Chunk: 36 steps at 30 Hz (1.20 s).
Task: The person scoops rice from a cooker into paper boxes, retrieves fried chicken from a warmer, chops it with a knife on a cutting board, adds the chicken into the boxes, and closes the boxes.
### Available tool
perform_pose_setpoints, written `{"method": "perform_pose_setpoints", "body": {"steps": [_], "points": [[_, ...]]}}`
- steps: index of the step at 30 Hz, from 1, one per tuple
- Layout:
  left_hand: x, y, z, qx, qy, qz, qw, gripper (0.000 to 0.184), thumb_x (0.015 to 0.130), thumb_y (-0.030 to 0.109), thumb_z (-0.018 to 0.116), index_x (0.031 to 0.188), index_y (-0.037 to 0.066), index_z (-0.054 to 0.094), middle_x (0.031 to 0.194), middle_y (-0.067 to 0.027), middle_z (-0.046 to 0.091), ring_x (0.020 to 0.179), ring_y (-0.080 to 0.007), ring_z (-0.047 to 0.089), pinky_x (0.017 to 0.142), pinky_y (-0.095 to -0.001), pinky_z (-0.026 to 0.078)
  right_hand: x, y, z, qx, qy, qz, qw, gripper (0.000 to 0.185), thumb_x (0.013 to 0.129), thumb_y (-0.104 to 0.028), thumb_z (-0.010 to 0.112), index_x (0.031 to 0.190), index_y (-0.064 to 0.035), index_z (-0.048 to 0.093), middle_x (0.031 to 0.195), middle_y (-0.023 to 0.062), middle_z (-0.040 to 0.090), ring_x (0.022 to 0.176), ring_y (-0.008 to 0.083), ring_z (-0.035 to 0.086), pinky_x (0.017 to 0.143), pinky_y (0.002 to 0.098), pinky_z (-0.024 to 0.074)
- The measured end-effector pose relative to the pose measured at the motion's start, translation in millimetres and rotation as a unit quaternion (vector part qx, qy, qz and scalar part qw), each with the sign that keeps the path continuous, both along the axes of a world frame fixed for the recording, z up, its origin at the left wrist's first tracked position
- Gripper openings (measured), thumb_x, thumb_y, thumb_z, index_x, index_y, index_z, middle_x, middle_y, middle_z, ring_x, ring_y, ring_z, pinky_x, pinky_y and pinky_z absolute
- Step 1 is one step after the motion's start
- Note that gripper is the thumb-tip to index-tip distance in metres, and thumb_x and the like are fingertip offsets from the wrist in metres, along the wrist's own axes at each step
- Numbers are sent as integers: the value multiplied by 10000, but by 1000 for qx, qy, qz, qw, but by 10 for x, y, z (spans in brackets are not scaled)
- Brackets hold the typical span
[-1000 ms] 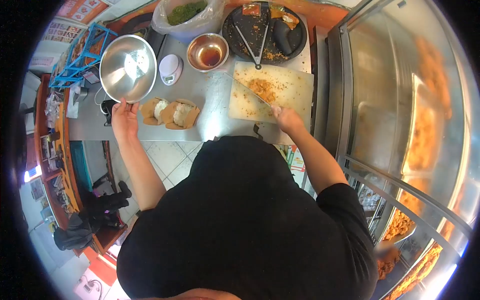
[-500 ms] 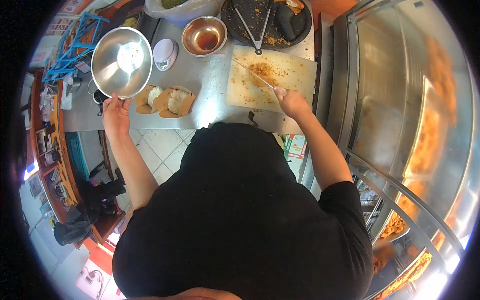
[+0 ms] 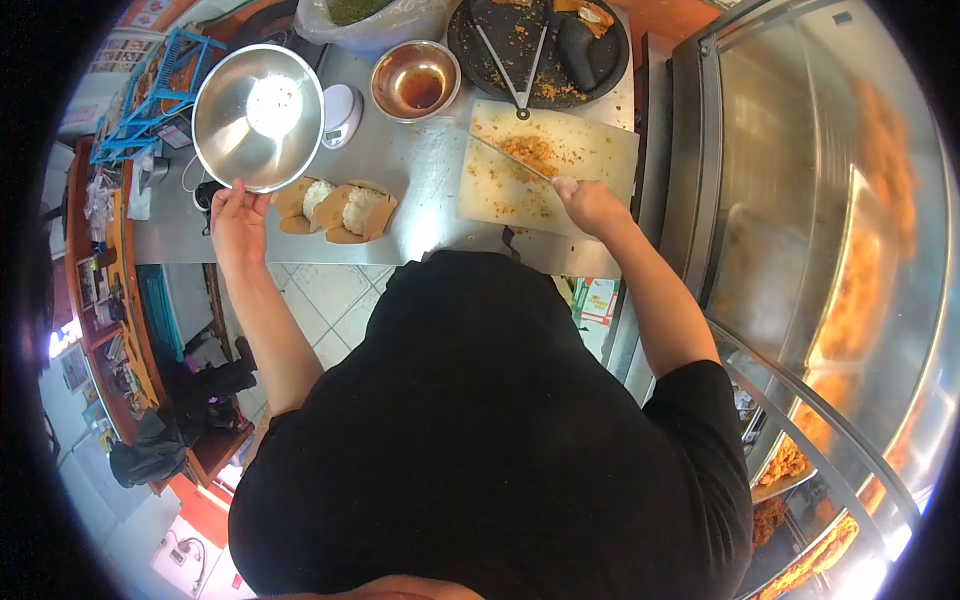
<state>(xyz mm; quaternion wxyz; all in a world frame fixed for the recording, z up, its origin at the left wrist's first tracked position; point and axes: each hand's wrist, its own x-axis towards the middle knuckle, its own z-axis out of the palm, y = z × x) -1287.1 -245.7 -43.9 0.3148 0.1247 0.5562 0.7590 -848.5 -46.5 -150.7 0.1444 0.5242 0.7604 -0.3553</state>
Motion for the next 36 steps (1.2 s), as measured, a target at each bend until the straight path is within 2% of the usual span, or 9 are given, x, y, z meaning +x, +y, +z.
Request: {"method": "perform_pose_setpoints", "body": {"steps": [7, 11, 14, 20, 24, 28, 32, 34, 36], "points": [[-25, -105, -36, -30, 7, -2, 1000, 120, 926, 24, 556, 868, 79, 466, 991, -118, 613, 940, -252, 633, 813, -451, 545, 71, -28, -200, 17, -19, -70, 997, 719, 948, -575, 337, 1026, 71, 643, 1018, 322, 618, 1011, 453, 588, 916, 478, 456], [-27, 6, -30, -22, 6, -1, 1000, 118, 922, 22, 561, 878, 85, 472, 993, -112, 613, 938, -249, 630, 817, -448, 538, -39, 54, 46, 7, -21, -54, 998, 718, 955, -563, 319, 1026, 74, 643, 1030, 330, 611, 1019, 455, 580, 927, 485, 446], [48, 130, 53, 0, 0, -10, 1000, 114, 921, 16, 557, 882, 79, 472, 999, -117, 612, 941, -249, 628, 830, -453, 536, 161, -78, -594, 62, 14, -80, 995, 713, 968, -541, 301, 1008, 83, 642, 1031, 339, 605, 1022, 467, 570, 923, 486, 447], [253, 195, 200, 21, -4, -34, 999, 111, 923, 14, 552, 869, 70, 473, 992, -123, 614, 944, -247, 628, 857, -466, 534, 253, -137, 310, 42, -12, -19, 999, 622, 977, -501, 310, 1023, 27, 635, 984, 316, 612, 964, 465, 584, 854, 489, 461], [255, 20, 189, 3, 4, -18, 1000, 113, 926, 19, 553, 857, 70, 478, 975, -117, 616, 949, -244, 629, 859, -468, 536, 807, -811, 3, 70, 121, -271, 952, 557, 970, -460, 396, 955, 54, 609, 865, 311, 623, 897, 468, 608, 777, 500, 461], [167, -108, 96, -19, -6, -20, 1000, 113, 926, 19, 552, 856, 72, 480, 965, -111, 616, 950, -243, 630, 861, -468, 538, 890, -1172, -180, 165, 70, -354, 918, 480, 970, -412, 418, 978, 37, 588, 876, 292, 628, 892, 463, 605, 758, 499, 457], [93, -59, 4, -30, -9, -24, 999, 115, 928, 20, 546, 847, 82, 492, 984, -109, 624, 964, -253, 634, 847, -445, 548, 845, -849, -524, 186, 104, -311, 926, 422, 969, -345, 431, 1054, 46, 566, 946, 293, 620, 914, 457, 594, 801, 484, 459], [106, -69, 16, -30, -8, -29, 999, 120, 930, 20, 538, 841, 92, 502, 1011, -110, 630, 980, -261, 634, 837, -423, 555, 641, -714, -357, 231, 131, -320, 909, 324, 942, -209, 486, 1143, 37, 552, 1138, 288, 567, 1090, 446, 514, 915, 469, 420], [146, -50, 86, -35, -6, -32, 999, 122, 921, 14, 556, 842, 66, 479, 970, -125, 620, 954, -261, 634, 862, -472, 540, 450, -666, -240, 287, 164, -274, 903, 321, 915, -162, 519, 1175, 25, 543, 1197, 273, 535, 1138, 430, 487, 954, 460, 403]]}}
